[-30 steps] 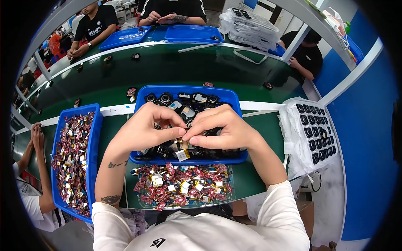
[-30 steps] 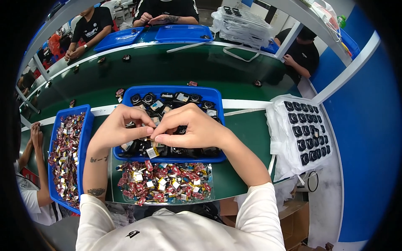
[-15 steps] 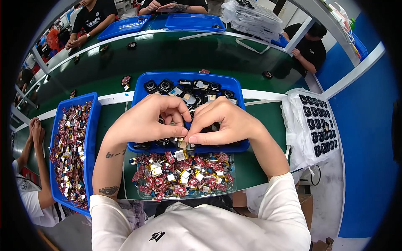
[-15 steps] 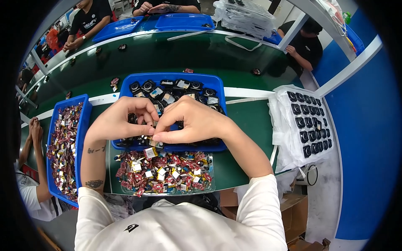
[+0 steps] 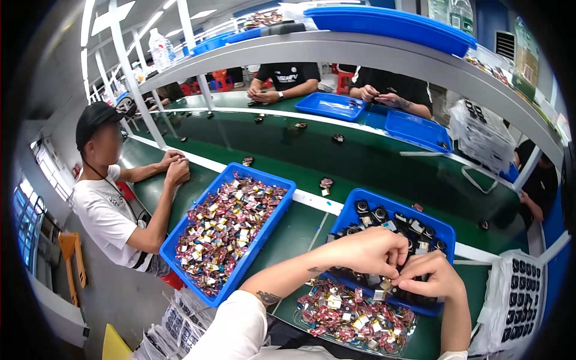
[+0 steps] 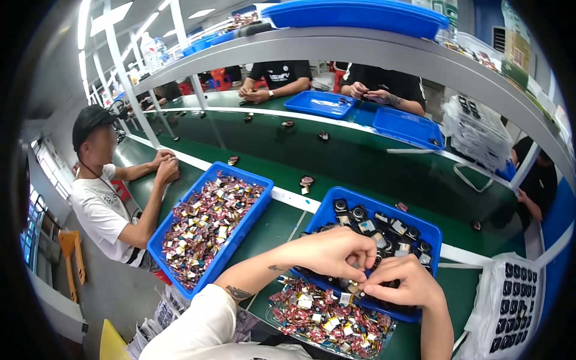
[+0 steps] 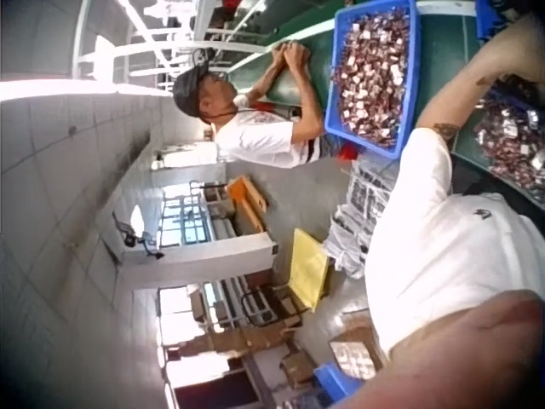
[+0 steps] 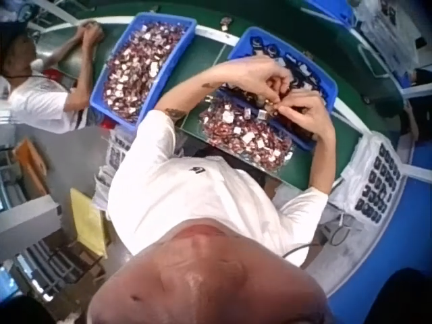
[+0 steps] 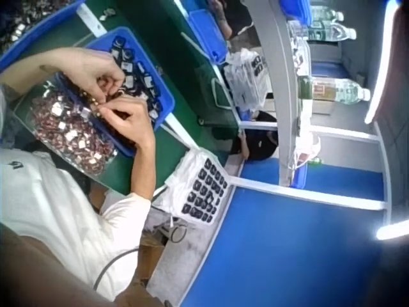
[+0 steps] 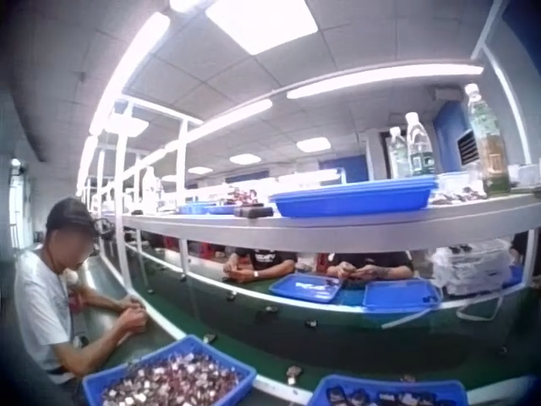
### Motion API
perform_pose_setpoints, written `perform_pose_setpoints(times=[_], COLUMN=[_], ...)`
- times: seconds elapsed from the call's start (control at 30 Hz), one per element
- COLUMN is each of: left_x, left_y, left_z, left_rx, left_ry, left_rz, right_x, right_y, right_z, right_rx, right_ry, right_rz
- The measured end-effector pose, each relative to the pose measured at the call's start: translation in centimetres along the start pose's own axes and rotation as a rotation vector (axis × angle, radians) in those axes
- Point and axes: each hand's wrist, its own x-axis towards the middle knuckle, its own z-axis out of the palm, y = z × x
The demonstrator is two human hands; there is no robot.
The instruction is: Manually assembling small colorful components onto black circular bases at a production line.
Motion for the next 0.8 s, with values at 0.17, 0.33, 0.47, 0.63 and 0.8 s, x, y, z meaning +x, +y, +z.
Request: perform_pose_setpoints(times=[0.17, 0.33, 0.47, 0.63, 0.8], left_x=[-0.6, -0.5, 0.0, -1.0, -0.6], left_y=[-0.2, -0.4, -0.6, -0.6, -0.1], left_z=[-0.2, 0.1, 0.3, -1.0, -1.4], left_rx=[-0.024, -0.043, 0.004, -0.091, -0.107], left_ry=[0.027, 0.022, 0.29, 0.384, 0.457], left_rz=[0.001, -0.018, 0.03, -0.098, 0.021], right_x=[0.6, 0.5, -0.3, 0.3, -1.5], right_y=[0.6, 0.4, -0.3, 3.1, 9.7], right_z=[0.1, -0.1, -0.5, -2.3, -7.0], right_rx=[0.037, -0.009, -0.098, 0.007, -0.307], right_ry=[-0.022, 0.001, 0.114, 0.435, 1.041], right_rz=[0.023, 0.044, 0.156, 0.231, 0.223])
